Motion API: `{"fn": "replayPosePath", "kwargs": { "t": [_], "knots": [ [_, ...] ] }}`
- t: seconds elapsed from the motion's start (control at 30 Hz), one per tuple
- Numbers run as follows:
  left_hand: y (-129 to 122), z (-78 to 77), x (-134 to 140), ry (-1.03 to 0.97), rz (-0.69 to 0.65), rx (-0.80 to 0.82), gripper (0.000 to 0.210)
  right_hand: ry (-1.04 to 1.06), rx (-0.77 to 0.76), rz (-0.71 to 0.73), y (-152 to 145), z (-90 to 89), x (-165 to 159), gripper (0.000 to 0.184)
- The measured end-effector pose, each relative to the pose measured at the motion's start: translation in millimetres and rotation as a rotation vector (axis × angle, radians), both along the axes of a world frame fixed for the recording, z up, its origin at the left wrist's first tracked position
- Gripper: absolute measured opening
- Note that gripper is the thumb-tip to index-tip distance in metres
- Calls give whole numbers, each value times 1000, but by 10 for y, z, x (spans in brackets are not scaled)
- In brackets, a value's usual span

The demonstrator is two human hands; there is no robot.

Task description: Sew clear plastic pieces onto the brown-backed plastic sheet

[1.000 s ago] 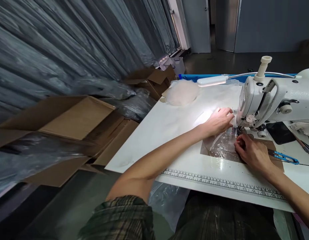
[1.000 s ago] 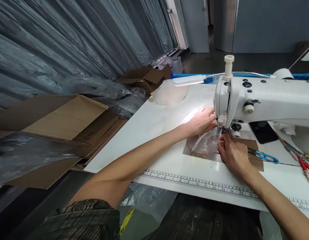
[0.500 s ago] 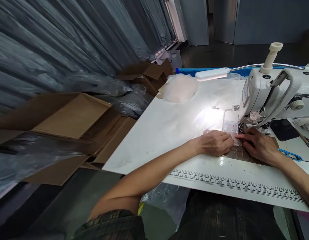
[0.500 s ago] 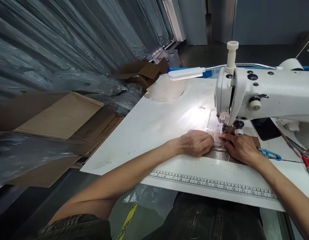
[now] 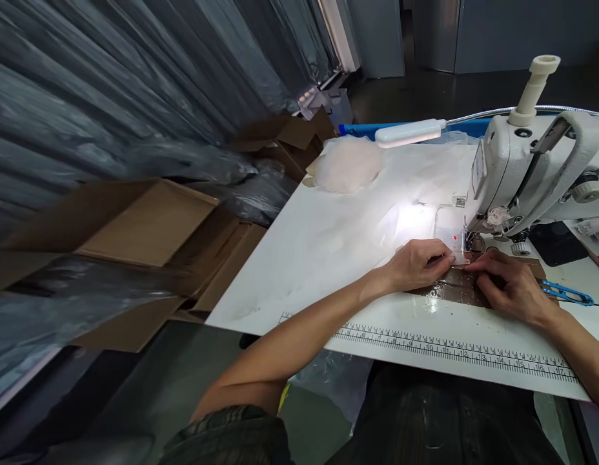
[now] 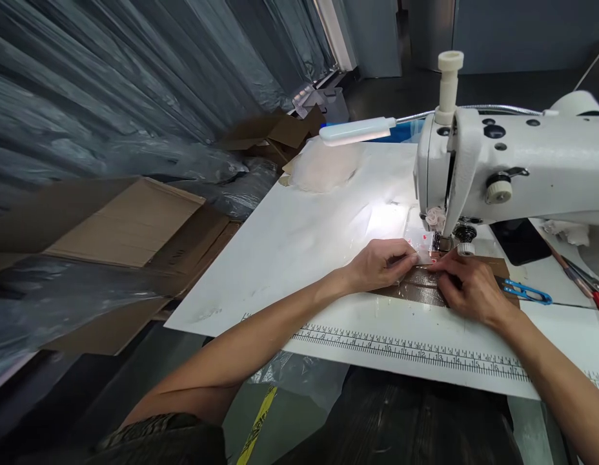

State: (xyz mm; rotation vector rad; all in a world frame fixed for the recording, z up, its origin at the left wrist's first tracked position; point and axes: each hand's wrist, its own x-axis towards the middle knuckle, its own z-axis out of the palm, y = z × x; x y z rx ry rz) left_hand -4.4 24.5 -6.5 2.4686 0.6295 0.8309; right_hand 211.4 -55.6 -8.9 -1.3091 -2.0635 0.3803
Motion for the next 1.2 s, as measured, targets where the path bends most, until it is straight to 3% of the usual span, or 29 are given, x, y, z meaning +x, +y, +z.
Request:
{"fn": "replayPosePath", "kwargs": {
  "t": [0.23, 0.37, 0.47, 0.63, 0.73, 0.83, 0.97, 1.13, 1.2],
  "knots": [
    [-45, 46, -45, 59, -91, -62, 30, -45, -39, -77, -13, -35, -44, 22],
    [-85, 6, -36, 54, -113, 104, 28, -176, -9, -89, -12, -6, -113, 27],
    [-87, -29, -13, 69, -46, 170, 31, -248, -4, -60, -4, -9, -134, 27],
    [-46, -43, 10, -20, 141, -108, 34, -110, -42, 30, 6, 3, -62, 20],
    [-36, -20, 9, -72, 145, -281, 31, -34, -54, 82, 1, 53, -26, 13],
    [-40, -5, 5, -88, 127, -311, 31, -26, -59, 42, -8, 83, -14, 12],
    [-61, -15, -7, -65, 120, -128, 33, -99, 2, 90, -25, 49, -17, 27],
    [-91, -29, -52, 65, -203, 266, 18, -194, -32, 173, -69, 73, -34, 31],
    [-89, -42, -70, 123, -263, 378, 14, -166, -66, 206, -69, 119, -12, 30]
  ]
}}
